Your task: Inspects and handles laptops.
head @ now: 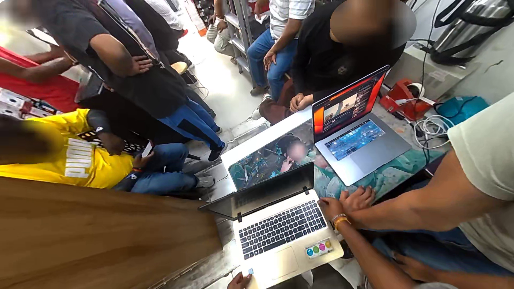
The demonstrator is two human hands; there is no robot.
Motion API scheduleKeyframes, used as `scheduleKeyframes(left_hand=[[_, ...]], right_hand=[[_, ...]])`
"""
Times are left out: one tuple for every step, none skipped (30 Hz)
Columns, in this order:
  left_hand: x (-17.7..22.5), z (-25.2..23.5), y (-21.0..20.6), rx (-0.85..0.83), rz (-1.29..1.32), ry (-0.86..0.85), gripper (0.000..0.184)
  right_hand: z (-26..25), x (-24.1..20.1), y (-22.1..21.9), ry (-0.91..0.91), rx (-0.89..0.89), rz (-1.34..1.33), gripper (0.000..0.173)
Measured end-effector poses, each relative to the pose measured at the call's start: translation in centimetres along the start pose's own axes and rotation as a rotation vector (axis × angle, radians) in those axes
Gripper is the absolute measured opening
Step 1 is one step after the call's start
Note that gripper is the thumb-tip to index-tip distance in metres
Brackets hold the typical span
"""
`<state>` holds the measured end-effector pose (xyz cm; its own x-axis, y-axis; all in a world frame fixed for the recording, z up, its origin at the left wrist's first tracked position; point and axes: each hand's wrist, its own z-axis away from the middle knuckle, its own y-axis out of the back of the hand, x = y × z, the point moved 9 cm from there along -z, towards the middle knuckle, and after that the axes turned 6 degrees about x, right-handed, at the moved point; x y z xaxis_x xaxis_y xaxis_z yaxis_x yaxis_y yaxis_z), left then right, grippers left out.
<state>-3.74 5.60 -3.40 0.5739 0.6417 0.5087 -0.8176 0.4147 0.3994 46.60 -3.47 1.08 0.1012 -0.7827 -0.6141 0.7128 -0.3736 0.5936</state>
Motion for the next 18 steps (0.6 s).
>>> scheduleKeyframes(left_hand=[[1.0, -0.5, 0.4, 0.001, 0.025, -0.029, 0.040], [2.3, -0.9, 0.8, 0.010, 0.066, -0.051, 0.041], [4.0, -1.6, 0.9, 0.035, 0.110, -0.072, 0.040], [5.7, -2.5, 0.9, 0.049, 0.150, -0.091, 0.039], [7.2, -3.3, 0.7, 0.053, 0.176, -0.101, 0.039], [8.6, -4.0, 0.5, 0.057, 0.175, -0.108, 0.038], [9.6, -4.6, 0.3, 0.056, 0.150, -0.115, 0.036], [10.5, -5.2, 0.2, 0.057, 0.119, -0.124, 0.034], [11.0, -5.5, 0.1, 0.062, 0.098, -0.127, 0.032], [11.1, -5.6, 0.0, 0.064, 0.094, -0.117, 0.030], [11.1, -5.6, 0.0, 0.054, 0.108, -0.093, 0.030], [11.2, -5.6, 0.1, 0.037, 0.127, -0.069, 0.032], [11.5, -5.8, 0.1, 0.010, 0.155, -0.052, 0.037], [11.9, -6.3, 0.2, -0.012, 0.189, -0.045, 0.040], [12.2, -6.7, 0.2, -0.022, 0.212, -0.043, 0.041], [12.6, -7.2, 0.1, -0.024, 0.223, -0.048, 0.040], [13.1, -7.8, 0.0, -0.018, 0.220, -0.059, 0.037], [13.4, -8.4, 0.0, -0.005, 0.200, -0.073, 0.033]], right_hand=[[-0.5, -0.2, -0.2, -0.054, 0.016, 0.005, 0.028], [-0.4, -0.4, 0.0, -0.110, 0.048, -0.019, 0.025], [-0.5, -0.4, 0.2, -0.142, 0.069, -0.034, 0.024], [-0.8, -0.3, 0.2, -0.154, 0.071, -0.042, 0.023], [-1.1, -0.2, 0.3, -0.154, 0.076, -0.045, 0.023], [-1.0, -0.4, 0.4, -0.159, 0.074, -0.039, 0.024], [-0.6, -0.7, 0.5, -0.162, 0.073, -0.023, 0.025], [0.2, -1.4, 0.7, -0.163, 0.049, 0.005, 0.027], [1.3, -2.4, 0.9, -0.164, -0.018, 0.043, 0.030], [2.0, -3.0, 1.2, -0.175, -0.060, 0.056, 0.031], [2.2, -3.1, 1.5, -0.193, -0.067, 0.049, 0.030], [1.3, -2.4, 1.4, -0.174, -0.013, 0.024, 0.026], [0.3, -2.0, 1.2, -0.149, 0.021, -0.005, 0.024], [-0.6, -1.7, 0.9, -0.136, 0.031, -0.024, 0.026], [-1.6, -1.0, 0.4, -0.122, 0.037, -0.028, 0.028], [-2.2, -0.8, 0.0, -0.110, 0.054, -0.034, 0.028], [-2.7, -0.9, -0.3, -0.098, 0.075, -0.022, 0.028], [-2.9, -1.2, -0.5, -0.091, 0.101, -0.004, 0.027]])
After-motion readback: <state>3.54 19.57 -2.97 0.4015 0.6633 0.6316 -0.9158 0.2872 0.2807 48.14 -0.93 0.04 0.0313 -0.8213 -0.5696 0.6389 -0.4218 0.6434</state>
